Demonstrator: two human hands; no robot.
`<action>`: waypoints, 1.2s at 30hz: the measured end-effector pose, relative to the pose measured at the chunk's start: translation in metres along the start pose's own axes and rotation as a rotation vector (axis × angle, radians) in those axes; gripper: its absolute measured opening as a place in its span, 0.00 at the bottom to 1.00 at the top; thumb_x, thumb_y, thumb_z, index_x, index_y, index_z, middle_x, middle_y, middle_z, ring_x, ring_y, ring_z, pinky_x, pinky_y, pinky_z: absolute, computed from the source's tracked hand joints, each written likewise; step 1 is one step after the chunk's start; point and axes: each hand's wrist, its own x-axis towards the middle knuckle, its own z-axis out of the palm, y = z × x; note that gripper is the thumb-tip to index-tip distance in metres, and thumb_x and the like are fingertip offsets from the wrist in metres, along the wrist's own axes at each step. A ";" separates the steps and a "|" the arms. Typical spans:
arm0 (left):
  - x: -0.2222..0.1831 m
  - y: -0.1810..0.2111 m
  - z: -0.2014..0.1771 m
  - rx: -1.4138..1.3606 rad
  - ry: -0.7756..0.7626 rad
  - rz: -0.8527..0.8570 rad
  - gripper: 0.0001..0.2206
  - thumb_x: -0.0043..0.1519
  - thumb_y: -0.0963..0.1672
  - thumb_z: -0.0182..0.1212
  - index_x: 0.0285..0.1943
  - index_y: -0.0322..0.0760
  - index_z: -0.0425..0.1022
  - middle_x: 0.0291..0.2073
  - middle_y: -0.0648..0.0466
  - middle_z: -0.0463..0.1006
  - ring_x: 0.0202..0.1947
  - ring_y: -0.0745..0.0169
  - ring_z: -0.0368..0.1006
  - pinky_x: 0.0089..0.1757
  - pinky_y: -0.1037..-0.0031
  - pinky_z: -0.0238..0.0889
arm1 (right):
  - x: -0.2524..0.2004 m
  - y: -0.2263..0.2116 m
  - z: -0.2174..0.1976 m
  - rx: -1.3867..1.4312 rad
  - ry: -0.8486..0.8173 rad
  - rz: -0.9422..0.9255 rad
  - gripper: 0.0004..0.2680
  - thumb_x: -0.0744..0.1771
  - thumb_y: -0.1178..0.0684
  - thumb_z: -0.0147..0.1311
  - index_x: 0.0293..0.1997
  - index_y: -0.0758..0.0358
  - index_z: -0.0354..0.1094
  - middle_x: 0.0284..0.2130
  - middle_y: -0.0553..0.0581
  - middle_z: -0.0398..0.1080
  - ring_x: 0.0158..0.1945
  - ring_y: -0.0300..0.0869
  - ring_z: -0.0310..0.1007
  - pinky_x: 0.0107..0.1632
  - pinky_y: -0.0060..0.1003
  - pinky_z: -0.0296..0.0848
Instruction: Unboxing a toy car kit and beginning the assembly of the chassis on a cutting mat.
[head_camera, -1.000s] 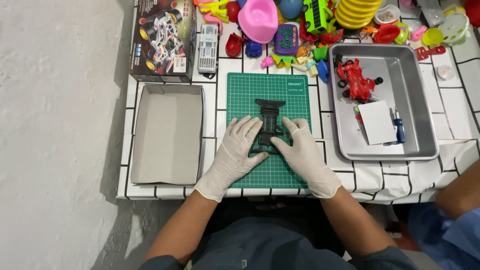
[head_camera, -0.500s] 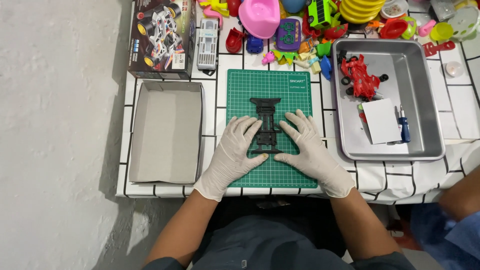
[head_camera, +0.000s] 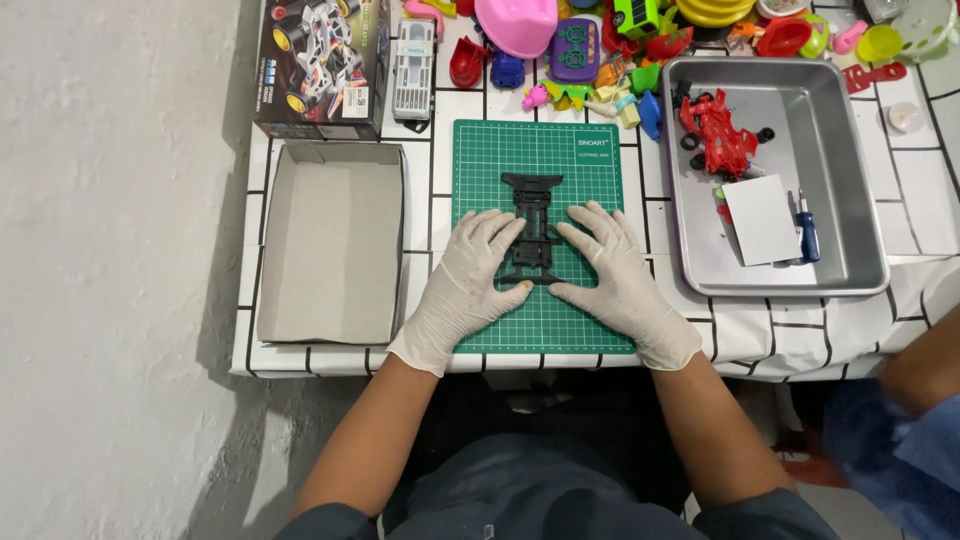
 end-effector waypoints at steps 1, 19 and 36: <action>0.000 -0.001 0.000 0.015 0.000 0.003 0.37 0.55 0.53 0.67 0.73 0.39 0.59 0.62 0.45 0.67 0.70 0.46 0.58 0.70 0.51 0.39 | 0.000 0.000 0.000 -0.007 0.006 -0.004 0.33 0.58 0.40 0.72 0.70 0.49 0.61 0.69 0.55 0.57 0.77 0.55 0.47 0.78 0.57 0.35; 0.001 0.000 0.002 0.014 0.011 0.010 0.35 0.55 0.52 0.65 0.70 0.38 0.61 0.61 0.45 0.65 0.69 0.45 0.57 0.70 0.48 0.40 | 0.000 -0.004 -0.002 0.020 0.014 0.008 0.33 0.58 0.40 0.72 0.70 0.48 0.61 0.69 0.55 0.57 0.76 0.55 0.47 0.77 0.58 0.35; 0.002 0.002 -0.002 -0.010 0.056 0.027 0.35 0.55 0.52 0.67 0.70 0.34 0.61 0.61 0.40 0.65 0.68 0.40 0.58 0.68 0.45 0.43 | 0.004 -0.005 -0.007 -0.059 -0.017 -0.019 0.33 0.59 0.39 0.71 0.70 0.49 0.59 0.70 0.55 0.57 0.76 0.55 0.49 0.77 0.57 0.38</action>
